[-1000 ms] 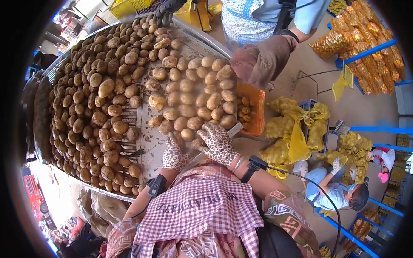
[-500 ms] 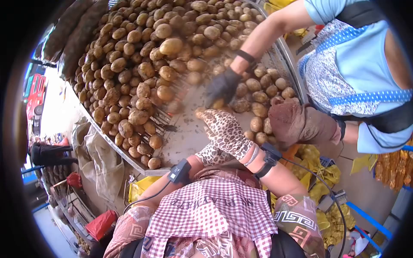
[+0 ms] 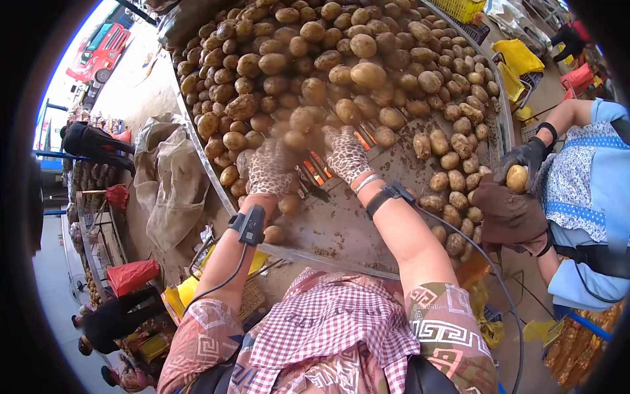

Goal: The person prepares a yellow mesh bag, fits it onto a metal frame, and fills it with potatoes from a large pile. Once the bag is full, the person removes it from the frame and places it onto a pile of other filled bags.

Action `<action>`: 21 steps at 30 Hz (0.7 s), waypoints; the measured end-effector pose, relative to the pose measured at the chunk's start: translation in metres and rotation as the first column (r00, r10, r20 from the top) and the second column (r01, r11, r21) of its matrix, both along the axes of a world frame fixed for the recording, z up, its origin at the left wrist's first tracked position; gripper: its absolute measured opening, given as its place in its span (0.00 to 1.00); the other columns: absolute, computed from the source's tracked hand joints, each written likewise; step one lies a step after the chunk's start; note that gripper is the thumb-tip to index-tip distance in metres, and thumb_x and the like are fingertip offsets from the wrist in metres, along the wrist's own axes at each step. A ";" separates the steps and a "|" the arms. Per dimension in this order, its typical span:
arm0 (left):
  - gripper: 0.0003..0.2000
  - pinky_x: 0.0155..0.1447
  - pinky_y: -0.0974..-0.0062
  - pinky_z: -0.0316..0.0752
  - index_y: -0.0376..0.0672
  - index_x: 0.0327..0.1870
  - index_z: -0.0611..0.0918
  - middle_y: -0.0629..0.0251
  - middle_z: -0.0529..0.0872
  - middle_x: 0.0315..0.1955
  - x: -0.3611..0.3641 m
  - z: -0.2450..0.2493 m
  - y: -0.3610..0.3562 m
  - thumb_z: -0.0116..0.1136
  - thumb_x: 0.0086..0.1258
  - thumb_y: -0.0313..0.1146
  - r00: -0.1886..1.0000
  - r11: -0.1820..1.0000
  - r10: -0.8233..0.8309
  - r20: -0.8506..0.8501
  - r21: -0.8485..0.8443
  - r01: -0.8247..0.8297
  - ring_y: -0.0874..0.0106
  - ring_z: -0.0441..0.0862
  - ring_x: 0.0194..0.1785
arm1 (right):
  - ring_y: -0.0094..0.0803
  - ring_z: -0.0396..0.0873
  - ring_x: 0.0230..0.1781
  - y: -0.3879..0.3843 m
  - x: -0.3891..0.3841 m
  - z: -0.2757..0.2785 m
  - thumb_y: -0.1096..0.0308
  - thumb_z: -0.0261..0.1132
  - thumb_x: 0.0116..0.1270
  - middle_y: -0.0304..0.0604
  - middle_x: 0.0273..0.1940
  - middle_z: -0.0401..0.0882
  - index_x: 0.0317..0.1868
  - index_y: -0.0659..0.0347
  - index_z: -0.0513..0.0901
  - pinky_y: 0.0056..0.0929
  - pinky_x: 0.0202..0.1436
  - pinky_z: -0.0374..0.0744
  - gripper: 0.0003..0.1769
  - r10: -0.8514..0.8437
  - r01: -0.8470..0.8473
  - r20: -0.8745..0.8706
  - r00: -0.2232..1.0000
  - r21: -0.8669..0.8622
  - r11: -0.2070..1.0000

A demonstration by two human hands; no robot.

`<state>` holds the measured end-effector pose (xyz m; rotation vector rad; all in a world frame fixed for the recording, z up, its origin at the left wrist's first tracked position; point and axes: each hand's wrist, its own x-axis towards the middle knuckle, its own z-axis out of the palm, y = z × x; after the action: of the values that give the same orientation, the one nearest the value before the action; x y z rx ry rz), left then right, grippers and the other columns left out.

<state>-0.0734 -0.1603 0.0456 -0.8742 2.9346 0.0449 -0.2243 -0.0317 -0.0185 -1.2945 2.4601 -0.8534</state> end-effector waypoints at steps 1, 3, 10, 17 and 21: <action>0.33 0.68 0.62 0.68 0.43 0.64 0.73 0.53 0.75 0.61 -0.002 0.002 -0.002 0.68 0.55 0.41 0.999 1.000 0.001 0.046 0.029 -0.002 0.53 0.72 0.64 | 0.51 0.70 0.64 0.005 -0.005 -0.003 0.66 0.67 0.61 0.52 0.62 0.70 0.65 0.55 0.71 0.42 0.68 0.69 0.31 -0.015 0.031 0.168 0.986 -0.096 0.995; 0.33 0.65 0.64 0.70 0.42 0.64 0.73 0.55 0.78 0.55 0.003 0.015 0.001 0.69 0.54 0.41 1.000 0.988 0.000 0.009 0.154 -0.001 0.56 0.75 0.61 | 0.47 0.73 0.62 0.028 -0.009 0.015 0.70 0.68 0.59 0.49 0.61 0.70 0.67 0.56 0.67 0.42 0.66 0.74 0.35 0.100 0.240 0.853 0.513 -0.254 0.937; 0.36 0.62 0.60 0.75 0.38 0.60 0.75 0.59 0.84 0.49 0.031 -0.031 0.036 0.63 0.60 0.60 0.752 -0.658 0.649 0.116 0.581 0.479 0.61 0.81 0.54 | 0.42 0.74 0.61 0.081 0.023 0.027 0.73 0.68 0.55 0.48 0.61 0.70 0.70 0.58 0.61 0.45 0.65 0.77 0.42 0.497 0.566 0.856 -0.141 -0.342 0.750; 0.49 0.73 0.38 0.55 0.47 0.77 0.54 0.55 0.54 0.76 0.062 -0.046 0.077 0.34 0.63 0.76 0.809 -0.820 0.572 0.139 0.104 0.562 0.52 0.53 0.77 | 0.43 0.73 0.65 0.087 0.083 0.073 0.66 0.66 0.66 0.52 0.64 0.73 0.68 0.61 0.69 0.40 0.70 0.69 0.30 0.309 -0.213 0.398 0.864 -0.268 0.940; 0.48 0.74 0.41 0.54 0.46 0.76 0.54 0.53 0.55 0.75 0.098 -0.042 0.097 0.35 0.64 0.75 0.773 -0.772 0.518 0.367 -0.188 0.607 0.52 0.54 0.76 | 0.48 0.74 0.61 0.082 0.064 0.056 0.68 0.66 0.64 0.55 0.60 0.75 0.61 0.62 0.76 0.43 0.67 0.72 0.24 0.049 -0.034 0.167 0.985 -0.091 0.995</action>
<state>0.0243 -0.0631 0.0040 0.1799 0.5761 -3.0167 -0.1607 0.0502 0.0378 -1.2420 2.2805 -1.0264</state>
